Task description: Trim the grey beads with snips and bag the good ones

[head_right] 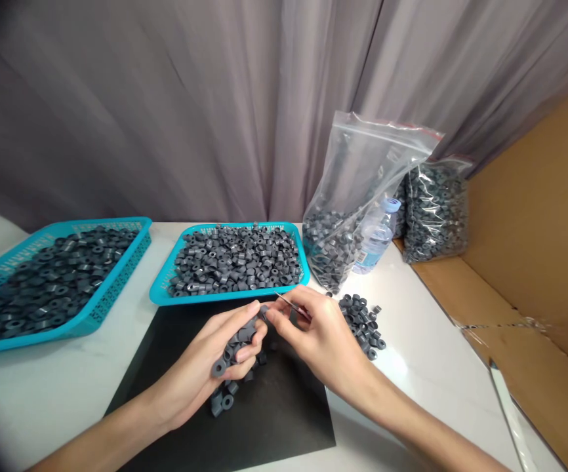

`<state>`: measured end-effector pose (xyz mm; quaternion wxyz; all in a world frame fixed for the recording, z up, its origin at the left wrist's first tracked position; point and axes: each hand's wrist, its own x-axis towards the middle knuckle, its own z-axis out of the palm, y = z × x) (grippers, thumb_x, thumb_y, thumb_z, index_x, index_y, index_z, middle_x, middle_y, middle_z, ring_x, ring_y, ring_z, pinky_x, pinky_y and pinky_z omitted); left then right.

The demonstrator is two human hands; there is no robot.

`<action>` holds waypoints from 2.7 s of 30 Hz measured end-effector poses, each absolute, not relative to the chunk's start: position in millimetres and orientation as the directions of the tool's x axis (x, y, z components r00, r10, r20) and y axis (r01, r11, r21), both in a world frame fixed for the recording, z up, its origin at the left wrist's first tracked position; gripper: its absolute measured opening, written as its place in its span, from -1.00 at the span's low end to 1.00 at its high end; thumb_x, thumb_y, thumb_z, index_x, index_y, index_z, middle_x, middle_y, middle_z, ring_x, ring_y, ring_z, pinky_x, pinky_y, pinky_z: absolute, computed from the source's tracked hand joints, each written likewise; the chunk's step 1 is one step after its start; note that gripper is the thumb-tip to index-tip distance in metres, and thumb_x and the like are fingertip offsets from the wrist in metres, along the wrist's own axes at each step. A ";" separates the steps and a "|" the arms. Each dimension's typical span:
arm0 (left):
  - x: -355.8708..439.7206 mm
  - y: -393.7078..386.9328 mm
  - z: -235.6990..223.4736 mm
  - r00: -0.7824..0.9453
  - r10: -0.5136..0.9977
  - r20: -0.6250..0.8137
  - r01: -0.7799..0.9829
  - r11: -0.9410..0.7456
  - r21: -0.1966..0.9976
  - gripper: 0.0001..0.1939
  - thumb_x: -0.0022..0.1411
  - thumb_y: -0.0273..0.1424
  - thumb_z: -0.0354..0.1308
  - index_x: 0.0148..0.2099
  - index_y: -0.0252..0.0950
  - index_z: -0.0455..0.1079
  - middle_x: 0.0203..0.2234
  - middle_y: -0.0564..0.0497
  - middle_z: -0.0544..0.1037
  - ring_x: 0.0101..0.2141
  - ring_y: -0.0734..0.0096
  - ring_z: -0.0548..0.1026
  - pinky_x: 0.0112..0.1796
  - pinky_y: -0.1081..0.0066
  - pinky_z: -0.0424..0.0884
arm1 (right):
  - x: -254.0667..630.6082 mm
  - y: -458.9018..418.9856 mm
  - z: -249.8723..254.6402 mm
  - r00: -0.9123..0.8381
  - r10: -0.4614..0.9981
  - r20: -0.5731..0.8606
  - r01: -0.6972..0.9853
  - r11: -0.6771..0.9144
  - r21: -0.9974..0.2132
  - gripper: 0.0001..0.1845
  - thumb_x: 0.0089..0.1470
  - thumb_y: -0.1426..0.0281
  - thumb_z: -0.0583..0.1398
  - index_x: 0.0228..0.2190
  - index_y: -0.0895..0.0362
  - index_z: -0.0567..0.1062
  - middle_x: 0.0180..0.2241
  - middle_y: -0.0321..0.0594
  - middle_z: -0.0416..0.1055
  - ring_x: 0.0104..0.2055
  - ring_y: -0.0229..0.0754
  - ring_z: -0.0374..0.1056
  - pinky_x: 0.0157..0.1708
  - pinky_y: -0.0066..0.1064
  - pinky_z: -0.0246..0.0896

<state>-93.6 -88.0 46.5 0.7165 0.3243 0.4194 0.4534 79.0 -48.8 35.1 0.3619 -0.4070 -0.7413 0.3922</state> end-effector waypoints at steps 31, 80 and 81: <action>-102.9 -84.3 38.3 0.335 0.869 -0.364 -0.420 0.484 0.768 -0.67 0.41 -0.20 0.05 -0.11 -0.38 0.45 -0.51 0.13 0.22 -0.63 0.72 0.05 -0.64 0.60 -0.09 | 99.8 -28.8 49.4 -0.601 0.785 0.149 0.234 0.351 -0.907 -0.67 0.31 0.14 0.10 -0.37 0.12 0.34 -0.44 -0.36 0.20 -0.43 -0.32 0.05 -0.43 -0.46 0.03; -102.3 -90.1 27.5 0.407 0.821 -0.401 -0.393 0.553 0.734 -0.71 0.36 -0.20 0.14 -0.20 -0.37 0.38 -0.45 0.09 0.29 -0.56 0.72 0.15 -0.62 0.62 -0.09 | 104.9 -32.5 45.2 -0.711 0.614 0.343 0.237 0.669 -0.705 -0.75 0.29 0.35 0.17 -0.02 0.10 0.49 -0.22 -0.23 0.45 -0.21 -0.28 0.35 -0.18 -0.48 0.24; -102.0 -90.5 27.6 0.415 0.817 -0.400 -0.404 0.560 0.724 -0.72 0.36 -0.21 0.14 -0.21 -0.37 0.38 -0.45 0.08 0.29 -0.56 0.72 0.16 -0.62 0.63 -0.08 | 104.7 -32.5 44.5 -0.711 0.617 0.337 0.240 0.664 -0.709 -0.75 0.28 0.35 0.18 -0.01 0.08 0.49 -0.23 -0.25 0.44 -0.21 -0.28 0.34 -0.18 -0.48 0.23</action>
